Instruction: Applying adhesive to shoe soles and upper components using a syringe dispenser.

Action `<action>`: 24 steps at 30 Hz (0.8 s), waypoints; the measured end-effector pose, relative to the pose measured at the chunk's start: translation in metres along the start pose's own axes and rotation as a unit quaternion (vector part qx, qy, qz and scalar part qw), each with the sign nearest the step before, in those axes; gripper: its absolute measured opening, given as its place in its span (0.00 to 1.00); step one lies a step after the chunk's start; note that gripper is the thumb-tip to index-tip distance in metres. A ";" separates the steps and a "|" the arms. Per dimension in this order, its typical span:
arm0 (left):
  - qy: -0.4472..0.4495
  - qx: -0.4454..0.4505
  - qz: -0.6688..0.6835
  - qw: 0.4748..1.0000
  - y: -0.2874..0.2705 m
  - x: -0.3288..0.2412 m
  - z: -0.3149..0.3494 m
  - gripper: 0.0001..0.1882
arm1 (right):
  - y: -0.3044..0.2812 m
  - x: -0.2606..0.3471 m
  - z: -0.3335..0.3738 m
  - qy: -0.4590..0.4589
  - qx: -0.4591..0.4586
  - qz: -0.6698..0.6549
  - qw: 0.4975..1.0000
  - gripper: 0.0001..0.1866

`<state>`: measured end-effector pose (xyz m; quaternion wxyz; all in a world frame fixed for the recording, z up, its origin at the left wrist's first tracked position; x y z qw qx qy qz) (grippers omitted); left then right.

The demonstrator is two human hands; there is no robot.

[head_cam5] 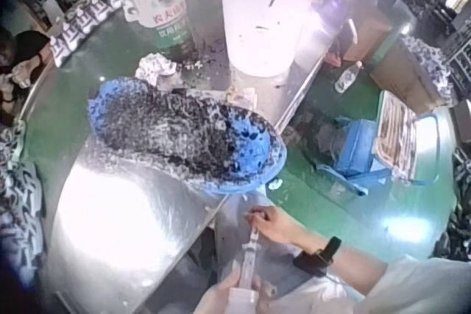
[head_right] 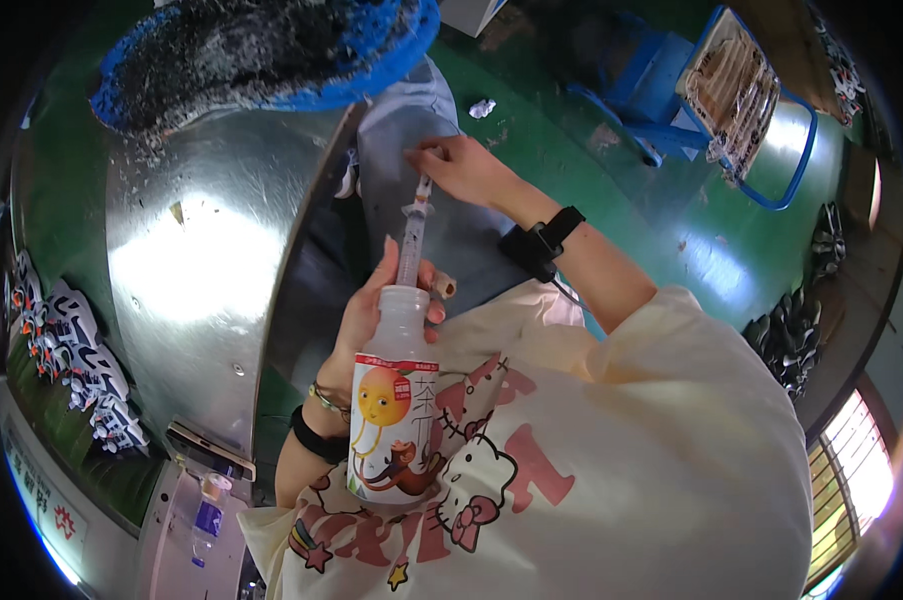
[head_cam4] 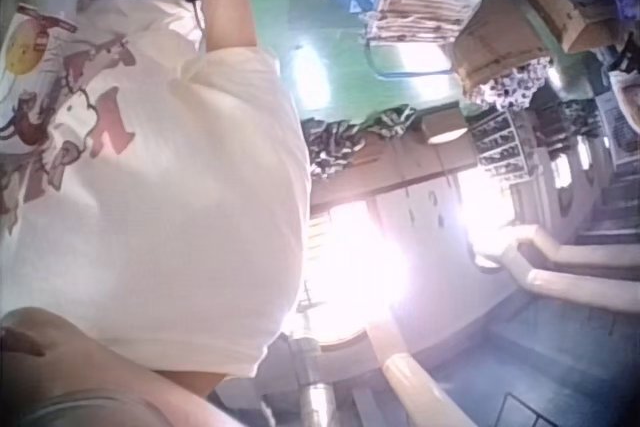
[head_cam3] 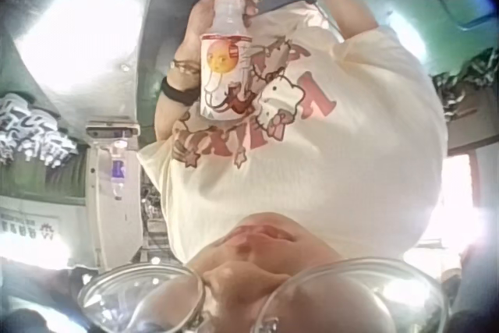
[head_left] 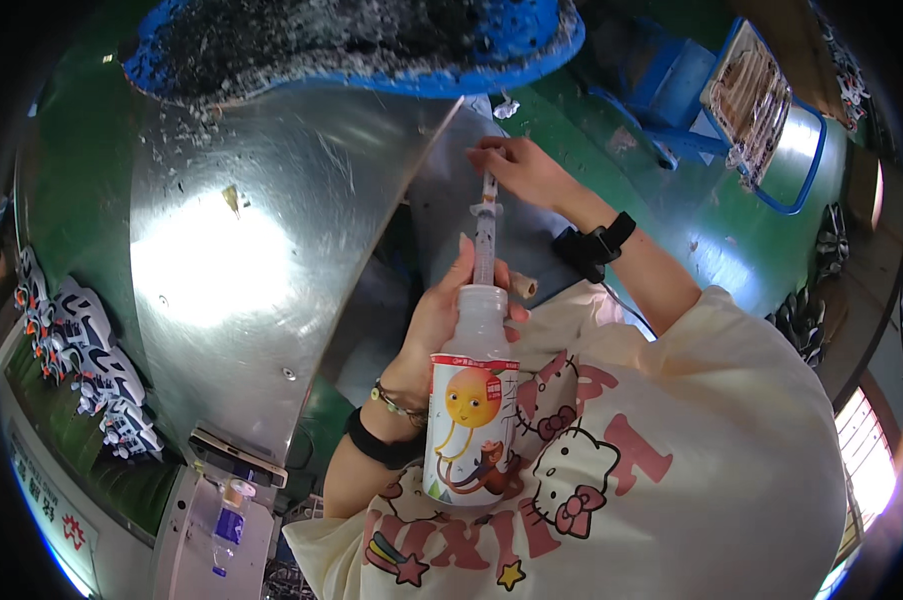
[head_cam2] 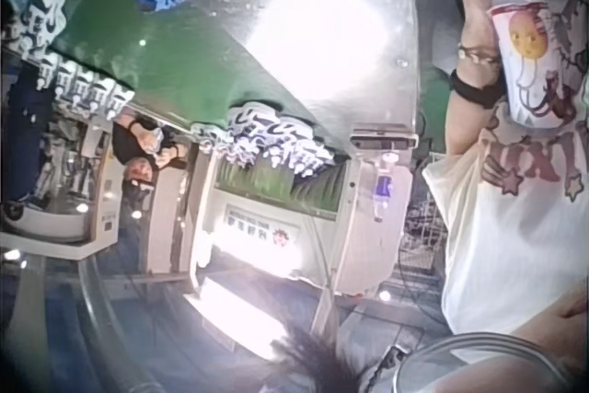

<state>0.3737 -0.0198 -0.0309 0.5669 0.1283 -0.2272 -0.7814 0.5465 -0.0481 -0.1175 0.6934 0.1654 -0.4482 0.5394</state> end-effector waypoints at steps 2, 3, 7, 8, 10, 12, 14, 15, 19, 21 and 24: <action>0.030 -0.012 -0.005 0.999 0.003 0.001 0.007 0.25 | -0.001 0.002 0.006 -0.001 -0.040 0.000 0.999 0.19; 0.029 -0.013 -0.005 0.999 0.005 0.003 0.009 0.25 | 0.001 -0.001 0.008 0.000 -0.039 -0.001 0.999 0.19; 0.040 -0.008 0.000 0.999 0.009 0.008 0.010 0.24 | 0.001 -0.005 0.012 -0.015 -0.035 -0.010 0.999 0.18; 0.029 0.010 0.026 0.999 0.008 0.010 0.010 0.23 | 0.002 -0.005 0.013 -0.018 -0.030 -0.013 0.999 0.18; 0.020 -0.005 0.022 1.000 0.005 0.015 0.008 0.23 | 0.001 -0.009 0.015 -0.019 -0.023 -0.007 1.000 0.17; 0.009 -0.019 0.017 1.000 0.004 0.017 0.006 0.22 | 0.001 -0.012 0.017 -0.018 -0.017 -0.002 1.000 0.17; 0.009 -0.038 0.006 0.999 0.003 0.018 0.004 0.21 | 0.002 -0.013 0.018 -0.032 -0.027 -0.003 0.999 0.16; 0.007 -0.038 0.006 0.999 0.002 0.018 0.003 0.21 | 0.002 -0.014 0.018 -0.030 -0.028 -0.004 0.999 0.16; 0.004 -0.058 -0.019 0.998 0.000 0.018 0.003 0.22 | 0.003 -0.017 0.018 -0.045 -0.026 0.007 0.999 0.15; 0.002 -0.072 -0.030 0.997 -0.002 0.018 0.001 0.22 | 0.004 -0.018 0.018 -0.045 -0.025 0.009 0.999 0.16; -0.001 -0.067 -0.023 0.997 -0.003 0.018 0.001 0.22 | 0.005 -0.013 0.019 -0.048 -0.019 0.041 0.998 0.16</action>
Point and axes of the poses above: each hand's wrist, its own z-axis away from the middle knuckle, its own y-axis out of the palm, x = y × z, the point moved 3 cm from there along -z, towards the middle knuckle, and after that the axes turned 10 degrees about -x, right-handed, at the moved point
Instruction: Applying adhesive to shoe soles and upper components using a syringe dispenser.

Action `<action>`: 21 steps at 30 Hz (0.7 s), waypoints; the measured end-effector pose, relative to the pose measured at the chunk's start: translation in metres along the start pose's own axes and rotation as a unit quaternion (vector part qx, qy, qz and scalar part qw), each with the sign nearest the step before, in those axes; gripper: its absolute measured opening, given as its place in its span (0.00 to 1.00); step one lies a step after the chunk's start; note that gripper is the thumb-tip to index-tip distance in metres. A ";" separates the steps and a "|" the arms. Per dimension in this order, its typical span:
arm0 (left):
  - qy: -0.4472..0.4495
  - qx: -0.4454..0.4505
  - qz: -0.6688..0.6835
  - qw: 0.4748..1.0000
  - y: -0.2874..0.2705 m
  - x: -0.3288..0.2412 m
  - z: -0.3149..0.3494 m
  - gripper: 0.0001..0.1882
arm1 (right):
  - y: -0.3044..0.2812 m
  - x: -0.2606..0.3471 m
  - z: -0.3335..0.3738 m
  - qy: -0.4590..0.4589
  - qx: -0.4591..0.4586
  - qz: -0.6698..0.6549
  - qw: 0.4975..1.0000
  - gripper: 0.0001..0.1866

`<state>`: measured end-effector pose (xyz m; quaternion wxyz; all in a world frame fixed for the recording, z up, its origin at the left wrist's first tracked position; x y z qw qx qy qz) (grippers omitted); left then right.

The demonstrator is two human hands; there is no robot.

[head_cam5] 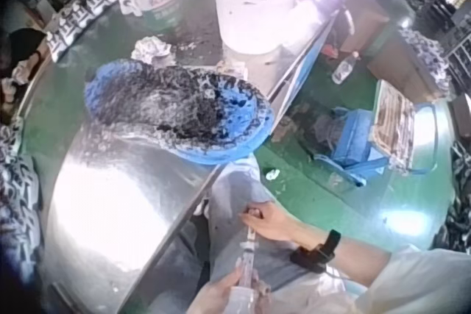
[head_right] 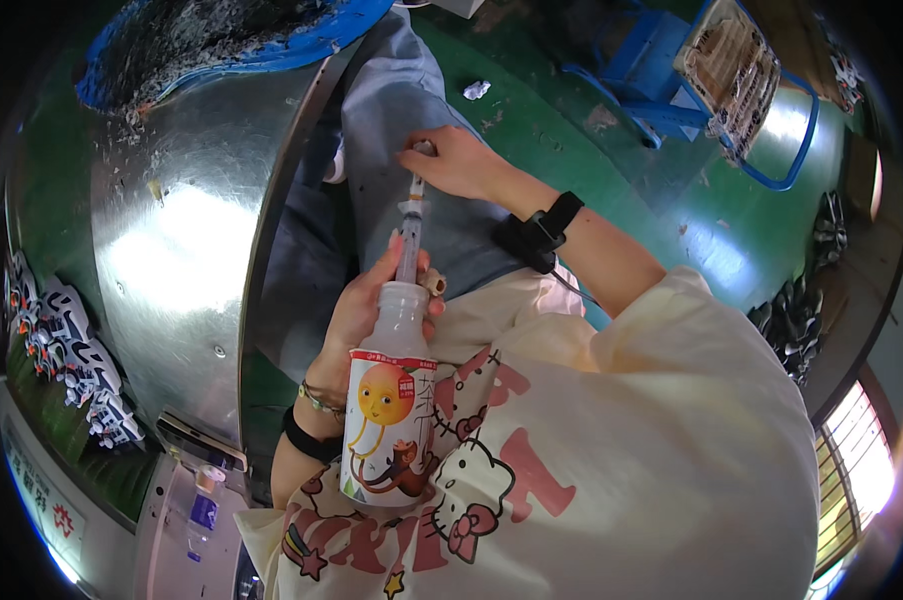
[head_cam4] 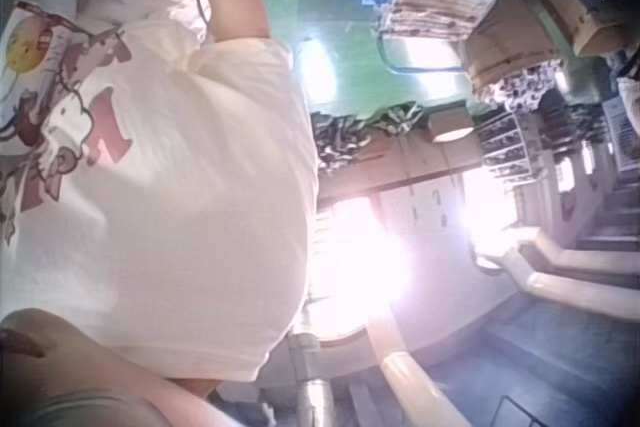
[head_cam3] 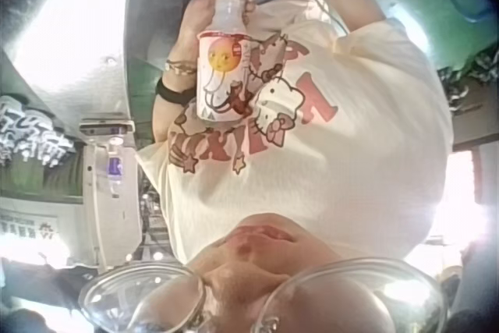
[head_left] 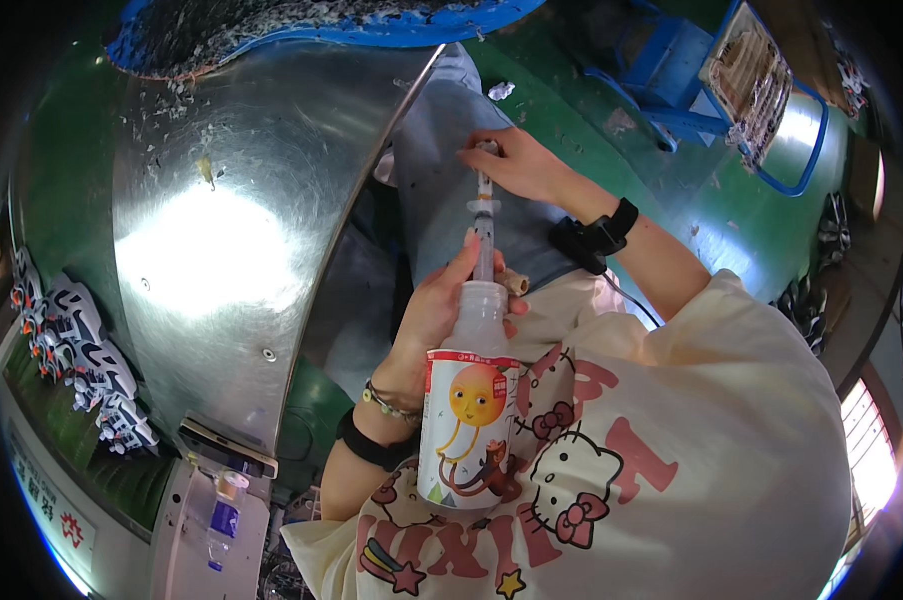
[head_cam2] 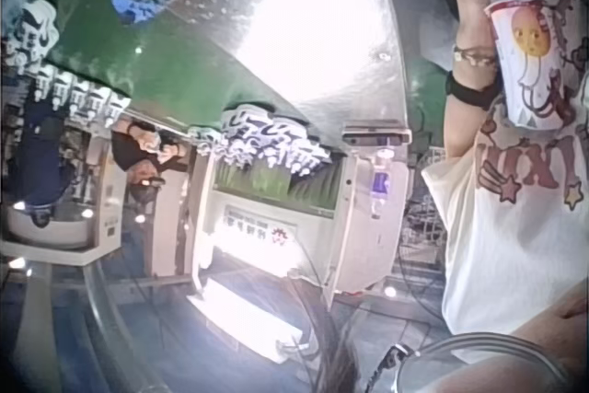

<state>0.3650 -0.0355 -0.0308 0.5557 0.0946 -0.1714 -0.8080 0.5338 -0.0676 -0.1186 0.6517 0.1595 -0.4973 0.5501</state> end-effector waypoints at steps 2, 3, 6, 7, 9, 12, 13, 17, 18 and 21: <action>0.002 0.016 0.013 1.000 0.002 -0.002 0.000 0.21 | 0.002 -0.001 0.000 0.012 0.002 0.012 1.000 0.17; 0.002 0.015 0.015 1.000 0.000 -0.002 0.000 0.21 | 0.002 -0.001 0.000 0.012 0.004 0.012 1.000 0.17; 0.000 0.011 0.002 1.000 -0.003 -0.002 -0.001 0.21 | 0.000 -0.004 -0.003 -0.003 0.014 -0.029 0.999 0.18; -0.007 0.022 0.005 1.000 -0.002 -0.001 0.000 0.21 | -0.003 -0.008 -0.006 0.004 0.007 -0.036 0.999 0.18; -0.014 0.034 0.007 0.999 0.000 -0.001 0.002 0.20 | -0.005 -0.015 -0.008 0.011 0.000 -0.042 0.999 0.18; -0.030 0.032 0.020 0.999 0.001 0.001 0.005 0.20 | -0.005 -0.017 -0.010 0.039 0.020 -0.057 0.997 0.18; -0.030 0.035 0.016 0.999 0.000 0.002 0.005 0.20 | -0.003 -0.020 -0.011 0.041 0.027 -0.068 0.997 0.18; -0.042 0.049 0.023 0.998 -0.006 0.006 0.002 0.20 | -0.001 -0.027 -0.011 0.025 0.035 -0.065 0.997 0.17; -0.041 0.049 0.021 0.998 -0.007 0.006 0.002 0.20 | 0.000 -0.027 -0.012 0.023 0.033 -0.065 0.997 0.17; -0.041 0.054 0.021 0.997 -0.008 0.006 0.002 0.20 | 0.002 -0.028 -0.012 0.022 0.039 -0.071 0.996 0.17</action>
Point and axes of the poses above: each hand's wrist, its own z-axis away from the middle knuckle, its own y-axis out of the palm, x = y × z, the point moved 3 cm from there along -z, towards the middle knuckle, and after that the axes turned 10 degrees about -x, right-handed, at the moved point
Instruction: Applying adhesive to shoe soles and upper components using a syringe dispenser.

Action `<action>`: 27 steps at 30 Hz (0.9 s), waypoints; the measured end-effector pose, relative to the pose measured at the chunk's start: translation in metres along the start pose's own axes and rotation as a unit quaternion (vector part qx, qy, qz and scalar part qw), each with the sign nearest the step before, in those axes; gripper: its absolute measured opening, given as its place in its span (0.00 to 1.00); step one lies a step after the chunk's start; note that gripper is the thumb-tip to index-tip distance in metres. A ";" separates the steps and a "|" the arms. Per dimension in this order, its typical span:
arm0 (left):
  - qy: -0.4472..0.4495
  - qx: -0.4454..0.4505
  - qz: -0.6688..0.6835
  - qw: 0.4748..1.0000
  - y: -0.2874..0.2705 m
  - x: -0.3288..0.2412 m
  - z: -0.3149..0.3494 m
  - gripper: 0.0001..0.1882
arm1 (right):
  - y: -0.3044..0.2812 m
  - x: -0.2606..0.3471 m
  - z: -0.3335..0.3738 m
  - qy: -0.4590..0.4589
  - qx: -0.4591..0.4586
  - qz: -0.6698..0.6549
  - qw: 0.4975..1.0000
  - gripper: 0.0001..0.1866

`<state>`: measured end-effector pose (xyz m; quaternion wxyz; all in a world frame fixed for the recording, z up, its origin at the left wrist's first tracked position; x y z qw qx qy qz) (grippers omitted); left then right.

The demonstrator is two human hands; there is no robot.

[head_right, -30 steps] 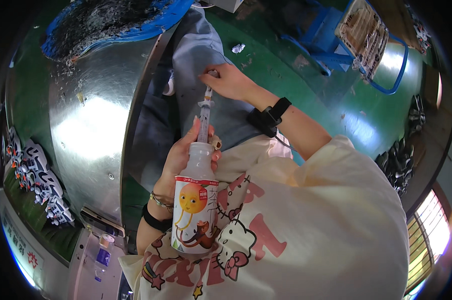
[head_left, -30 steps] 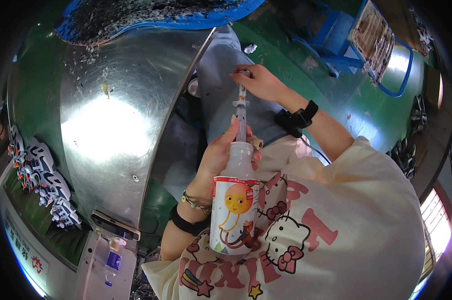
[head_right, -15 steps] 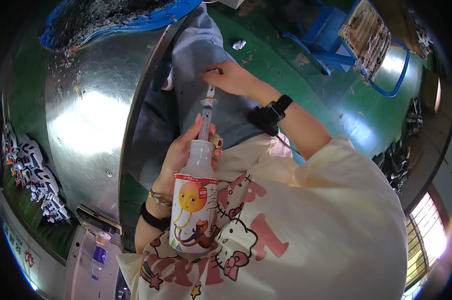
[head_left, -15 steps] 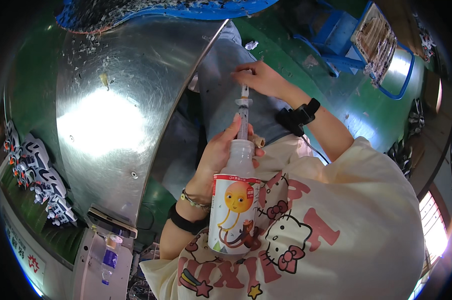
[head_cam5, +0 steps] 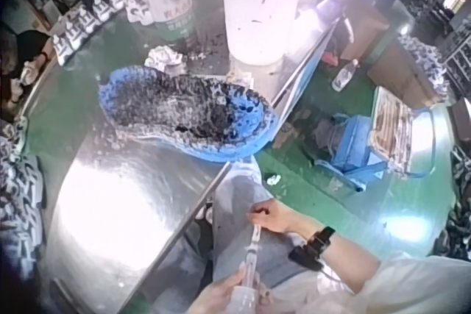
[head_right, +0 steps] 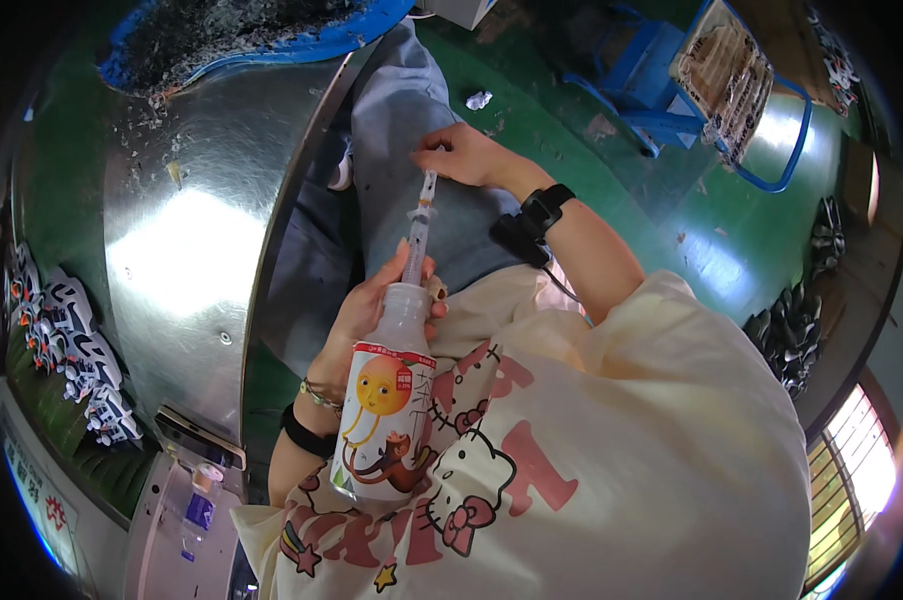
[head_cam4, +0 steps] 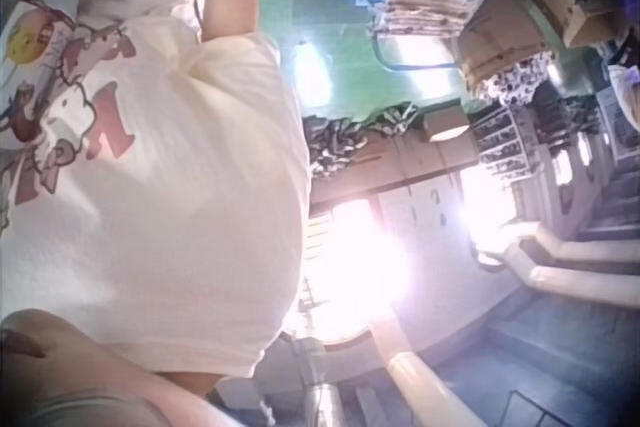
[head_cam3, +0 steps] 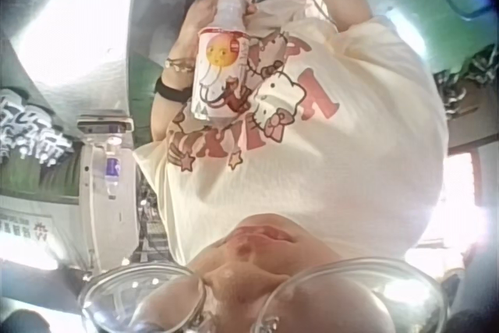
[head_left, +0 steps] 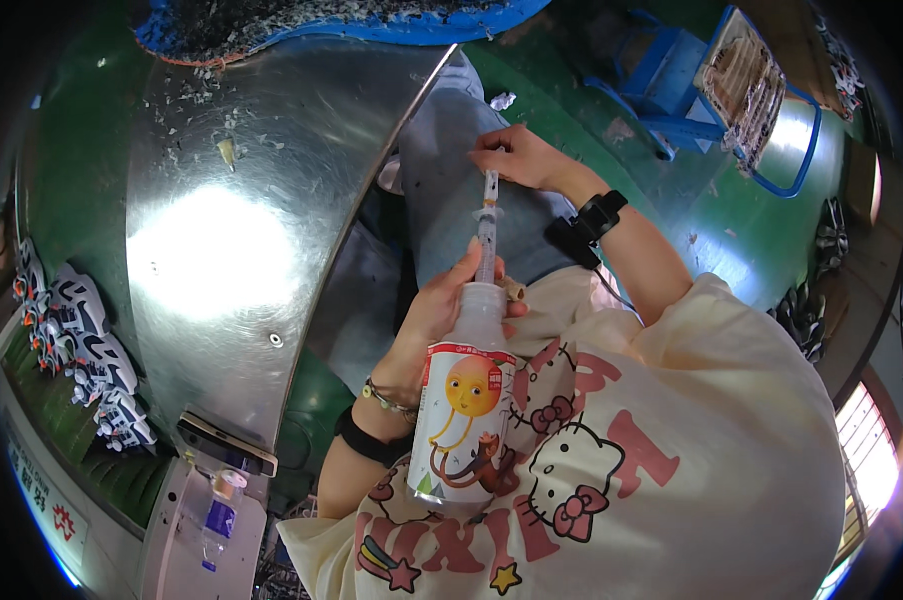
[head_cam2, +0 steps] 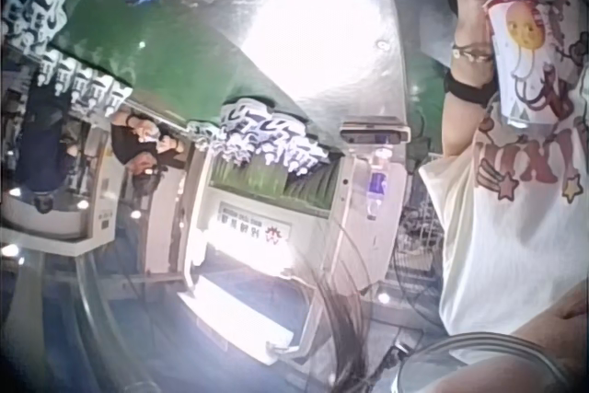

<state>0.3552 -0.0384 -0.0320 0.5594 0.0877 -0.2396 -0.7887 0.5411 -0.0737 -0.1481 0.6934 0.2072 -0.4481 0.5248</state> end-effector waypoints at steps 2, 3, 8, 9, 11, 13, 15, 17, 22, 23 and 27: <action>0.004 0.015 0.018 1.000 -0.003 0.001 -0.002 0.20 | 0.001 0.001 0.000 0.006 -0.011 0.013 1.000 0.17; 0.006 0.015 0.017 1.000 -0.005 0.002 -0.003 0.20 | 0.001 0.001 0.000 0.005 -0.012 0.013 1.000 0.17; 0.024 0.044 0.035 0.998 -0.009 0.002 -0.005 0.19 | 0.002 0.007 0.000 -0.001 -0.004 0.038 0.999 0.18; 0.026 0.045 0.035 0.998 -0.010 0.002 -0.005 0.19 | 0.003 0.008 0.001 -0.003 -0.004 0.039 0.999 0.18; 0.026 0.037 0.037 0.998 -0.011 0.002 -0.005 0.19 | 0.003 0.015 0.002 -0.006 -0.024 0.086 0.996 0.20; 0.019 0.043 0.043 0.998 -0.013 0.002 -0.006 0.19 | 0.004 0.013 0.003 -0.014 -0.034 0.091 0.995 0.20; 0.010 0.049 0.047 0.998 -0.013 0.003 -0.005 0.19 | 0.003 0.010 0.004 -0.019 -0.047 0.096 0.994 0.20; 0.027 0.019 0.009 0.999 -0.011 0.005 -0.005 0.20 | 0.001 0.014 0.006 -0.027 -0.027 0.096 0.995 0.20; 0.058 -0.019 -0.052 0.997 -0.002 0.005 0.004 0.23 | -0.011 0.036 0.024 -0.022 -0.023 0.082 0.996 0.17; 0.073 -0.012 -0.058 0.996 0.002 0.003 0.007 0.25 | -0.015 0.039 0.029 -0.019 -0.021 0.068 0.997 0.17; 0.111 0.025 -0.089 0.990 0.021 -0.011 0.018 0.30 | -0.036 0.070 0.046 -0.157 -0.085 0.147 0.973 0.16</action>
Point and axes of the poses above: each hand's wrist, its own z-axis away from the middle knuckle, its own y-axis out of the palm, x = y × z, the point moved 3 cm from there along -z, towards the middle knuckle, and after that the axes turned 10 degrees about -x, right-handed, at the moved point
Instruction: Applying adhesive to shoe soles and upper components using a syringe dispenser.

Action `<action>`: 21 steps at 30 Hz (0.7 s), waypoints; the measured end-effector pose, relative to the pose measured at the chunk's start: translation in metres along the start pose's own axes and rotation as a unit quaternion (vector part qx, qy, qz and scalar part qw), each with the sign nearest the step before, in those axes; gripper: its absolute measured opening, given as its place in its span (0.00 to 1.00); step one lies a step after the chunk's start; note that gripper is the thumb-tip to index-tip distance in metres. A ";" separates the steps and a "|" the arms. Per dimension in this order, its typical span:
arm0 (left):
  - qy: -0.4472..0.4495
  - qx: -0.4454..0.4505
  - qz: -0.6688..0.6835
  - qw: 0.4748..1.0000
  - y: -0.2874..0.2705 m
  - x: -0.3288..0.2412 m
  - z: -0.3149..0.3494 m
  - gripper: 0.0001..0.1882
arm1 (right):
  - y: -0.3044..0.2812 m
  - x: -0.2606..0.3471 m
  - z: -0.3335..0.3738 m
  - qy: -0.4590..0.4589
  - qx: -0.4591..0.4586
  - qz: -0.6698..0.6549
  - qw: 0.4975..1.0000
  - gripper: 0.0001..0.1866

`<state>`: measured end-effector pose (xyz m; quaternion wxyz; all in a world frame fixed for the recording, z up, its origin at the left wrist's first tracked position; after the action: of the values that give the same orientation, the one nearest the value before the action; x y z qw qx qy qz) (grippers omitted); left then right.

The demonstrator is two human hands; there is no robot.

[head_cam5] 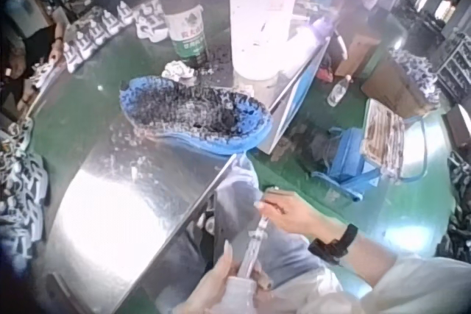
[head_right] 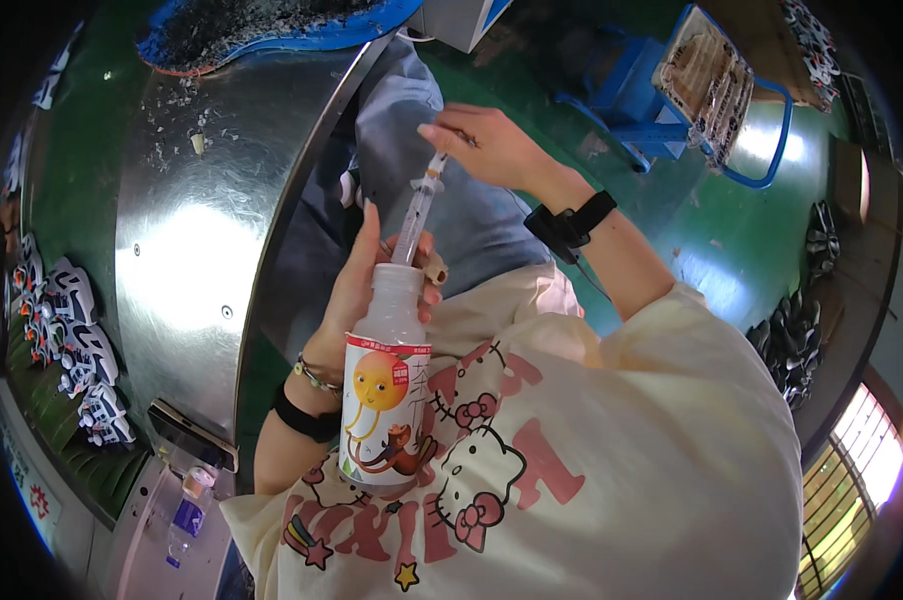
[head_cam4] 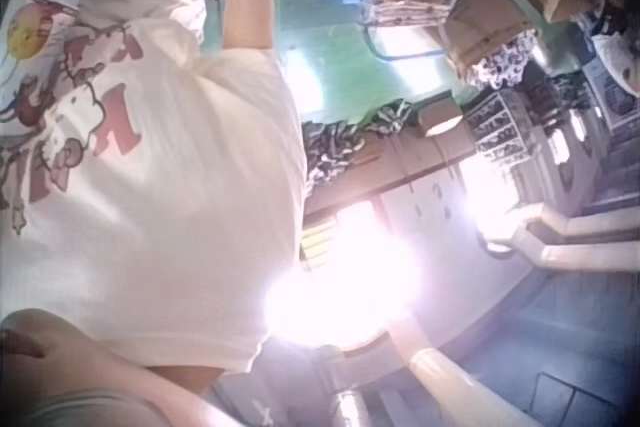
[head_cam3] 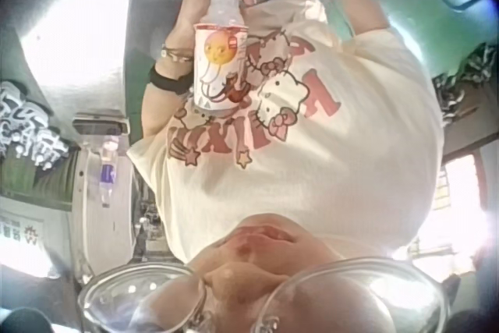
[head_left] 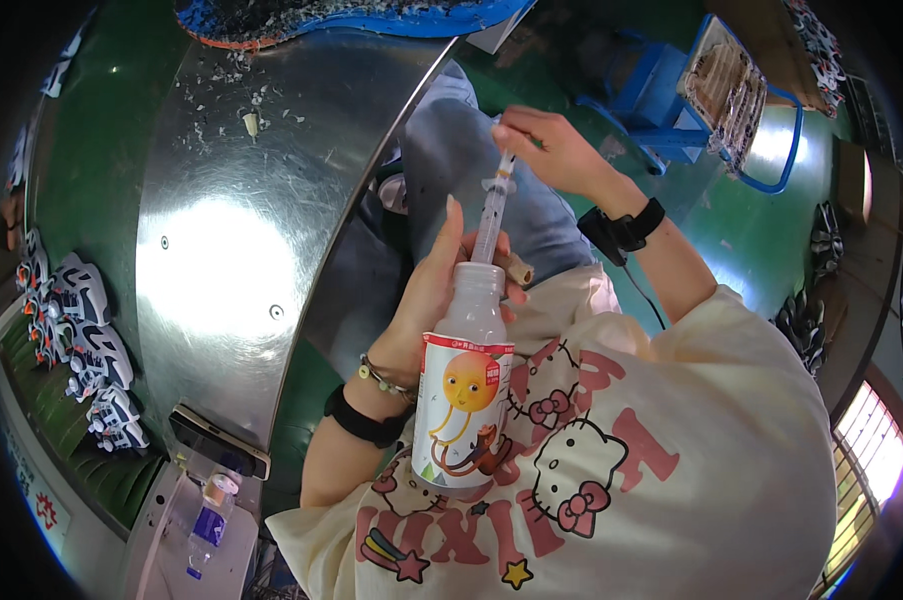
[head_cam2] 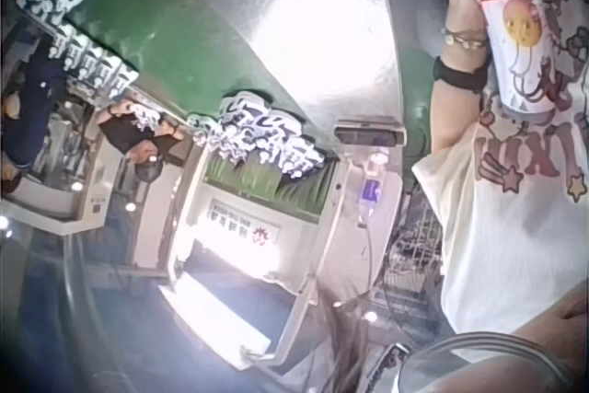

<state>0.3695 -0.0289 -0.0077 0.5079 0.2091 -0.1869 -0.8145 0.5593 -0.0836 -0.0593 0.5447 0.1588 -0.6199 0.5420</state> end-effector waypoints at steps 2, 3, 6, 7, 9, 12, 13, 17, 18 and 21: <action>0.023 0.096 0.007 0.995 0.008 -0.005 0.004 0.33 | -0.013 0.021 0.000 -0.208 -0.117 0.018 0.971 0.15; 0.052 0.107 -0.006 0.993 0.014 -0.008 0.008 0.34 | -0.021 0.029 0.001 -0.243 -0.117 0.031 0.962 0.11; 0.115 0.105 -0.073 0.985 0.028 -0.021 0.025 0.36 | -0.045 0.076 0.001 -0.442 -0.116 0.164 0.874 0.10; 0.121 0.109 -0.076 0.984 0.032 -0.024 0.032 0.36 | -0.050 0.086 0.002 -0.463 -0.116 0.173 0.862 0.08; 0.182 0.126 -0.149 0.964 0.037 -0.030 0.047 0.40 | -0.064 0.108 0.007 -0.487 -0.133 0.187 0.843 0.08; 0.218 0.214 -0.156 0.939 0.040 -0.038 0.070 0.36 | -0.084 0.146 0.015 -0.545 -0.156 0.193 0.801 0.06; 0.233 0.206 -0.156 0.937 0.040 -0.041 0.077 0.36 | -0.088 0.157 0.017 -0.557 -0.168 0.216 0.784 0.06; 0.381 0.117 -0.195 0.896 0.038 -0.056 0.099 0.36 | -0.096 0.186 0.014 -0.616 -0.228 0.251 0.711 0.05; 0.447 0.103 -0.265 0.848 0.035 -0.059 0.110 0.41 | -0.111 0.176 0.009 -0.551 -0.249 0.333 0.724 0.05; 0.530 0.095 -0.220 0.814 0.007 -0.056 0.148 0.31 | -0.169 0.148 0.004 -0.338 -0.425 0.245 0.803 0.11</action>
<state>0.3181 0.0325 0.1292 0.3136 0.6906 0.0858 -0.6460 0.6371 -0.0900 0.1512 0.1629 -0.0728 -0.9512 0.2518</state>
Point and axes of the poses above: each hand's wrist, its own z-axis away from the middle knuckle, its own y-axis out of the palm, x = y × z, the point moved 3 cm from there along -z, towards the middle knuckle, and after that the axes turned 10 degrees about -x, right-handed, at the moved point
